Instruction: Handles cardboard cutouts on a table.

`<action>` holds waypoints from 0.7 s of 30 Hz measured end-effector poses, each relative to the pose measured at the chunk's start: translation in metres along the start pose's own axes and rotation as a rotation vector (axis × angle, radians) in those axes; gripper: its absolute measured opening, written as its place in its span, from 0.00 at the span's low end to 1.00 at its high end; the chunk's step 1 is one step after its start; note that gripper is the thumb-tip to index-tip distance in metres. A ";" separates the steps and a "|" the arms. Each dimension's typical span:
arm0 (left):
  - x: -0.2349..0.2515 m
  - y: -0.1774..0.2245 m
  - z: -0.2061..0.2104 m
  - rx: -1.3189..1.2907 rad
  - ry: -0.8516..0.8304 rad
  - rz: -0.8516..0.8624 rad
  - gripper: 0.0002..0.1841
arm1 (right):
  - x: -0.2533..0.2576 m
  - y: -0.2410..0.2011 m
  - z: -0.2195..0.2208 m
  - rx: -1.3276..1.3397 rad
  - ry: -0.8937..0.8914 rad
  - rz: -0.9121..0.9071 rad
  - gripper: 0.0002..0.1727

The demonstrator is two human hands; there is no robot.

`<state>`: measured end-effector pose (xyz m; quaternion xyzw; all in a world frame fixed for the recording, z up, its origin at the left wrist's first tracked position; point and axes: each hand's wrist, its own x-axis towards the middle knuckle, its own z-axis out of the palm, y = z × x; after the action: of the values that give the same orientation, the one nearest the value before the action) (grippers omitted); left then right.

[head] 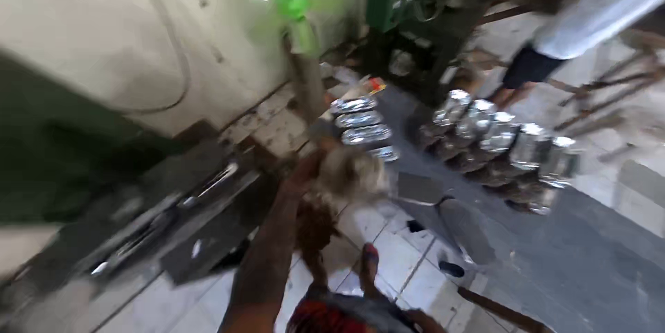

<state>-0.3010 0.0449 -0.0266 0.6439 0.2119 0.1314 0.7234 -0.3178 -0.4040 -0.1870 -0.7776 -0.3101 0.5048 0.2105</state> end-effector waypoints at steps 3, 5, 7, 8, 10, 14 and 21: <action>-0.025 0.021 -0.046 0.214 0.142 0.140 0.24 | 0.024 -0.011 -0.016 0.089 -0.009 -0.092 0.24; -0.032 -0.009 -0.066 0.450 0.203 0.088 0.26 | 0.047 -0.039 -0.023 0.185 0.058 -0.086 0.22; -0.045 -0.034 -0.107 0.777 0.250 -0.035 0.31 | 0.077 -0.083 -0.031 0.236 0.169 -0.133 0.21; -0.051 -0.043 -0.138 0.916 0.322 -0.156 0.36 | 0.095 -0.107 -0.035 0.238 0.232 -0.174 0.21; -0.065 -0.046 -0.198 1.043 0.358 -0.394 0.39 | 0.130 -0.172 -0.040 0.199 0.373 -0.302 0.20; -0.141 -0.022 -0.227 1.115 0.042 -0.321 0.23 | 0.192 -0.303 -0.032 -0.199 0.590 -0.929 0.17; -0.243 -0.049 -0.334 1.338 -0.255 -0.269 0.21 | 0.306 -0.446 0.008 -1.037 0.038 -1.105 0.20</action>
<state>-0.6767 0.2187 -0.0692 0.9301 0.2385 -0.1950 0.2000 -0.3548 0.1290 -0.1048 -0.5172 -0.8485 0.1020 0.0454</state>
